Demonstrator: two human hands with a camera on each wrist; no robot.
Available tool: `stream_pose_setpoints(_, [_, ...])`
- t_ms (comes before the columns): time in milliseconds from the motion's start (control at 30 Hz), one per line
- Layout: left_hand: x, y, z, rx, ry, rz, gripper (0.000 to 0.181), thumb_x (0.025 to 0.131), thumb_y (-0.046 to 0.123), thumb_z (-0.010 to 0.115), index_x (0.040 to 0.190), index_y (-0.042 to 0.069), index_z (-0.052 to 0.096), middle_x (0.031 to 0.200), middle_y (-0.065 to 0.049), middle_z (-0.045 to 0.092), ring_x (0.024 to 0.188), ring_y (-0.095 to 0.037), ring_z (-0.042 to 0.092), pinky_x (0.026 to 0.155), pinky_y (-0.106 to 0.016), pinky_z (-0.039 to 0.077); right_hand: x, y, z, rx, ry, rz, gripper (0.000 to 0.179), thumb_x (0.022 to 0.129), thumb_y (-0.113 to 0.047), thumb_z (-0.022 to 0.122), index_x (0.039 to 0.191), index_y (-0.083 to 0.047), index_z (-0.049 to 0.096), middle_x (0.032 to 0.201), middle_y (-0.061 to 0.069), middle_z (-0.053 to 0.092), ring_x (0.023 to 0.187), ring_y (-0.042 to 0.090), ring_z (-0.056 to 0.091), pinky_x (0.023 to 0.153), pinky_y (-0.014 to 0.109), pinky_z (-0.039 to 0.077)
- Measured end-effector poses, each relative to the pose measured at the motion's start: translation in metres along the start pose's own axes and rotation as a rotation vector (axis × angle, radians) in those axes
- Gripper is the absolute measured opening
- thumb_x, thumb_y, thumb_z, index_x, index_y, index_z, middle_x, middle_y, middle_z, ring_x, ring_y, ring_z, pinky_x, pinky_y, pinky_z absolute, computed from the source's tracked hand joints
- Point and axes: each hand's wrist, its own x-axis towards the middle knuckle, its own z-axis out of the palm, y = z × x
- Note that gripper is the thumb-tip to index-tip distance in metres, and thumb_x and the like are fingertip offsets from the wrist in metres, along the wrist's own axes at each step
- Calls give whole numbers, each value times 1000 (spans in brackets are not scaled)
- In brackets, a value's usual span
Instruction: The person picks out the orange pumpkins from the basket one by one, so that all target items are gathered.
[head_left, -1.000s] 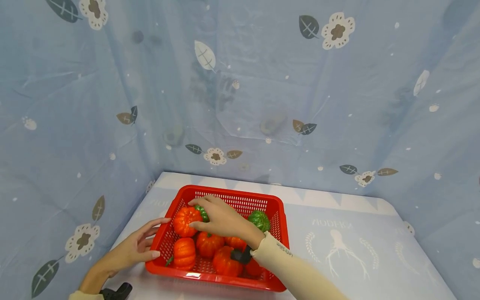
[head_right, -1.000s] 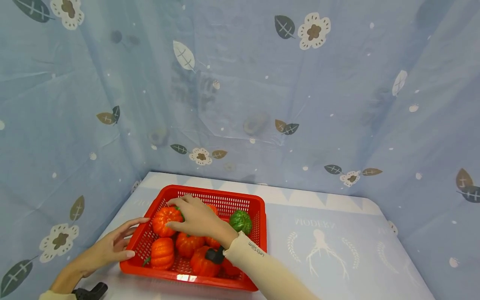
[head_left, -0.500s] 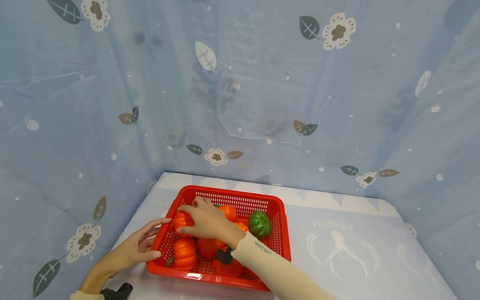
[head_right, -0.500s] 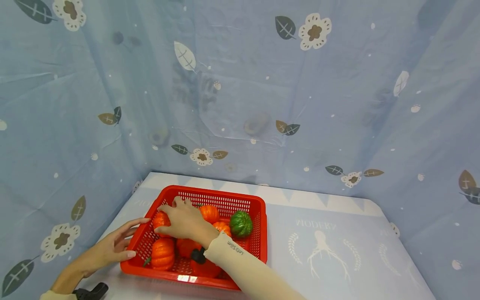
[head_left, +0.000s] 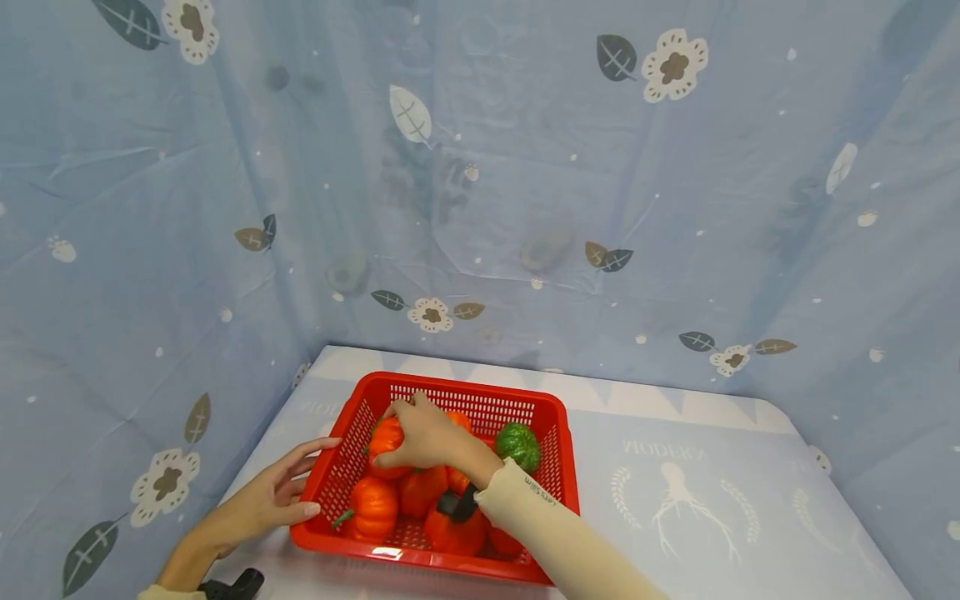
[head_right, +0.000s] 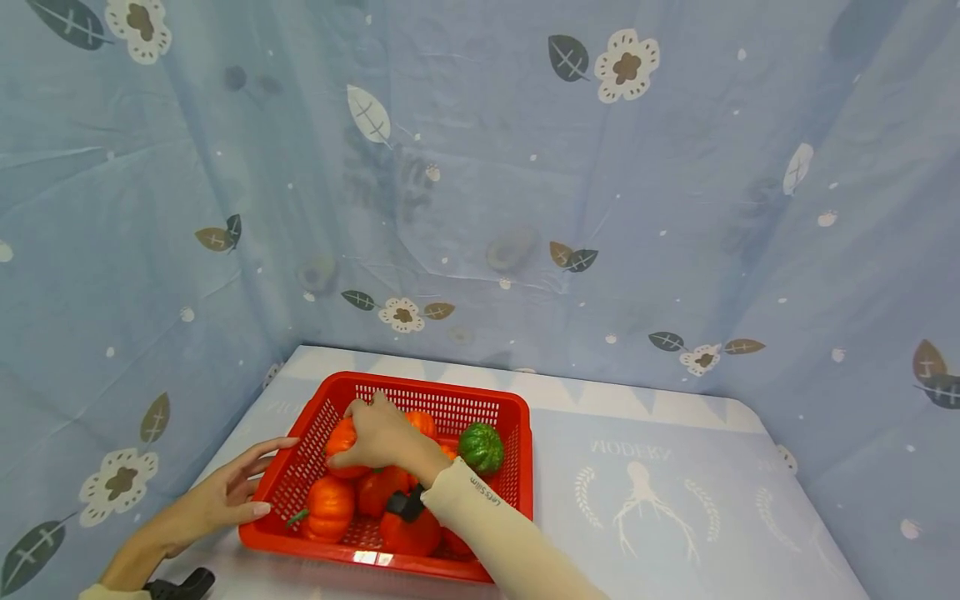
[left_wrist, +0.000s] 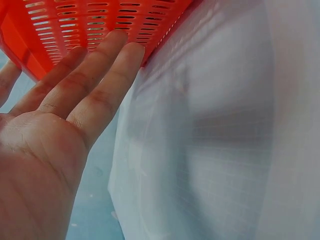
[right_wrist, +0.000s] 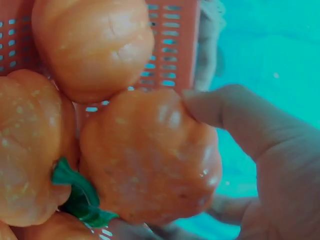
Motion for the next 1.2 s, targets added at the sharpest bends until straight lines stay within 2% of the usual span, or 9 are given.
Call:
stream_pose_setpoints(200, [-1, -1, 0, 5, 3, 1, 77, 97, 8, 66, 162, 20, 24, 159, -29, 26, 133, -41, 46, 93, -45, 57, -4, 9, -11, 83, -98, -65, 57, 79, -34, 89, 126, -16, 61, 116, -4, 59, 101, 8, 55, 88, 23, 49])
stream_pose_setpoints(333, [0, 0, 1, 9, 15, -13, 78, 97, 10, 67, 162, 20, 24, 160, -29, 25, 134, -41, 46, 93, -45, 58, -8, 10, -16, 74, -151, -22, 66, 78, -32, 90, 135, -13, 63, 116, -2, 55, 98, 9, 53, 82, 23, 50])
stream_pose_setpoints(433, [0, 0, 2, 16, 21, -15, 79, 97, 10, 67, 162, 20, 24, 161, -29, 24, 135, -42, 44, 93, -44, 58, -9, 12, -19, 67, -171, -25, 66, 78, -33, 90, 135, -12, 63, 111, -4, 57, 96, 9, 54, 80, 22, 50])
stream_pose_setpoints(567, [0, 0, 2, 21, 19, -4, 78, 97, 9, 67, 162, 20, 25, 160, -28, 25, 136, -43, 42, 94, -43, 57, -10, 18, -19, 100, -106, -41, 65, 78, -39, 90, 131, -13, 63, 108, -8, 62, 95, 8, 56, 82, 22, 50])
stream_pose_setpoints(733, [-1, 0, 2, 24, 20, 5, 77, 97, 8, 66, 162, 19, 25, 159, -28, 27, 135, -43, 43, 95, -42, 57, -13, 25, -18, 152, -3, -56, 67, 80, -48, 87, 133, -16, 61, 116, -8, 62, 96, 7, 58, 81, 22, 52])
stream_pose_setpoints(967, [0, 0, 2, 18, 12, 2, 77, 97, 6, 66, 161, 18, 25, 160, -29, 26, 136, -43, 42, 95, -42, 57, -26, 28, -31, 74, 6, -86, 75, 81, -35, 87, 146, -20, 55, 141, 2, 50, 116, 14, 51, 93, 29, 51])
stream_pose_setpoints(1067, [1, 0, 3, 22, 14, -3, 77, 97, 7, 66, 161, 19, 25, 160, -29, 26, 136, -44, 42, 95, -42, 57, -32, 32, -37, 87, 26, -63, 77, 79, -37, 89, 146, -19, 55, 140, 2, 48, 113, 13, 53, 92, 30, 52])
stream_pose_setpoints(1200, [0, 1, 3, 30, 35, -9, 78, 96, 9, 68, 161, 19, 26, 160, -29, 25, 137, -45, 41, 93, -43, 57, -40, 38, -45, 130, 91, -37, 76, 78, -45, 88, 142, -19, 57, 135, 1, 52, 108, 13, 56, 88, 29, 53])
